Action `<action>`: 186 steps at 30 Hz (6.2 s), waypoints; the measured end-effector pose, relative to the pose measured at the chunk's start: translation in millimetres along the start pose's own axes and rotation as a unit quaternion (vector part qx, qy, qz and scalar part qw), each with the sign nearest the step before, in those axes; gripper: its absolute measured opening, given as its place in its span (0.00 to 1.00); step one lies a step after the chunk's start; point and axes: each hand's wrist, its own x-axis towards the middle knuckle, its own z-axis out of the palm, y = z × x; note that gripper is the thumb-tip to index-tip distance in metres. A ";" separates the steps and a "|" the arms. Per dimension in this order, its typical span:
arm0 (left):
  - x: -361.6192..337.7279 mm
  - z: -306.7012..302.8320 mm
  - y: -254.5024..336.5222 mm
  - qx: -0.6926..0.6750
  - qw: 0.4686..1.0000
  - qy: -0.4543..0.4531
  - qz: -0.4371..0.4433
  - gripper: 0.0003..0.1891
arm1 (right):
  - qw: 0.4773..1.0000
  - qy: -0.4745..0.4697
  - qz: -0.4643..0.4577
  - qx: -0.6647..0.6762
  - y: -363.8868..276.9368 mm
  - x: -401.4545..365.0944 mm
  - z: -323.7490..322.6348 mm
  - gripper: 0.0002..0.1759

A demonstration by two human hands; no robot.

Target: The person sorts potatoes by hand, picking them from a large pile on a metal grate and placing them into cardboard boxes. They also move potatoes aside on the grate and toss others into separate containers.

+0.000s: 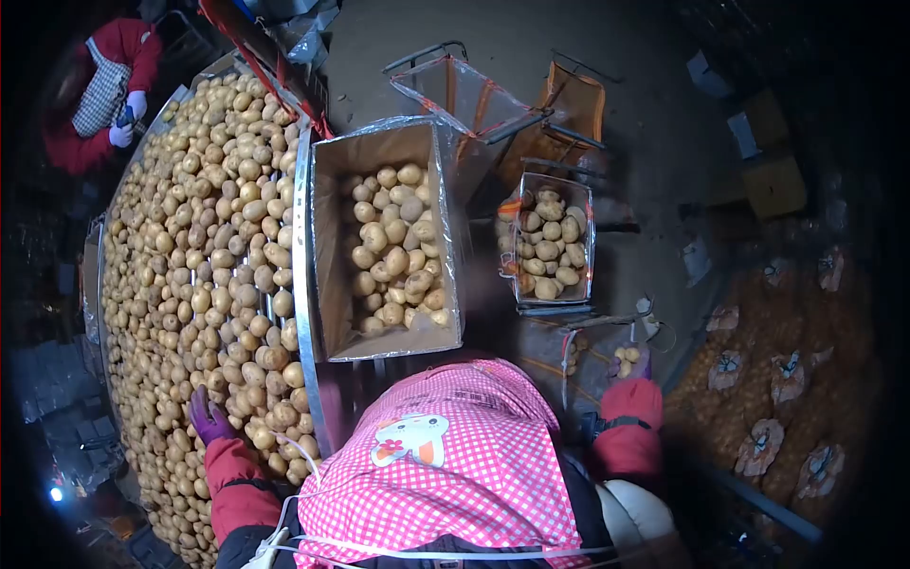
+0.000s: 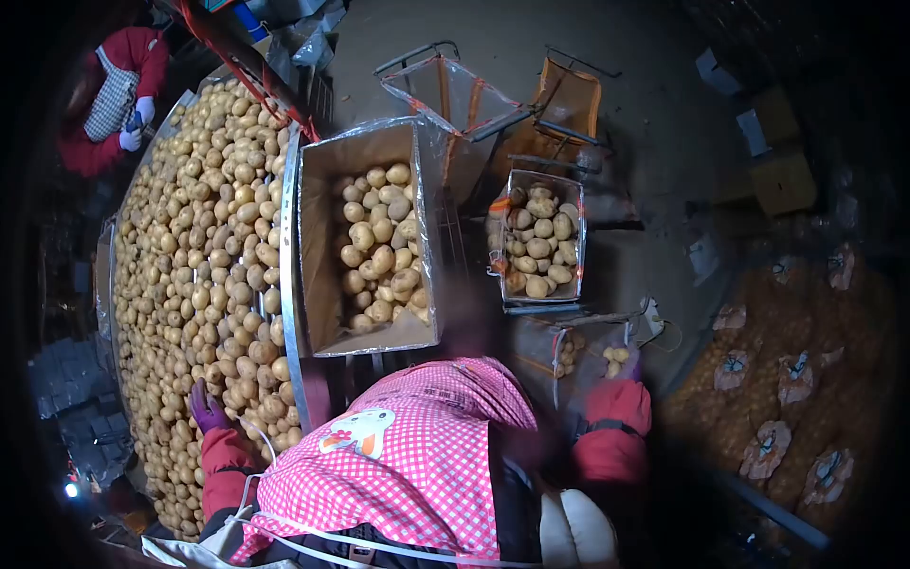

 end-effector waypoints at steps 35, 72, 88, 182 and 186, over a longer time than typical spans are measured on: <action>-57.0 -71.9 151.3 0.021 0.971 -0.130 -0.201 0.38 | -0.211 -0.540 -0.544 -0.607 386.9 -218.3 693.8 0.38; 68.1 -37.2 38.9 0.082 0.991 -0.043 -0.099 0.28 | -0.046 -0.638 -0.576 -0.508 426.7 -197.6 782.9 0.16; 125.4 27.9 62.2 0.066 0.978 -0.161 0.113 0.30 | -0.006 -0.623 -0.566 -0.540 326.5 -173.6 664.6 0.35; 46.7 -0.1 296.1 -0.455 0.878 -0.043 -0.144 0.26 | 0.876 -0.479 0.053 0.000 117.1 -85.3 514.4 0.22; 36.5 -11.5 299.6 -0.381 0.913 -0.031 -0.142 0.26 | 0.869 -0.424 -0.256 0.012 15.8 -45.5 556.5 0.22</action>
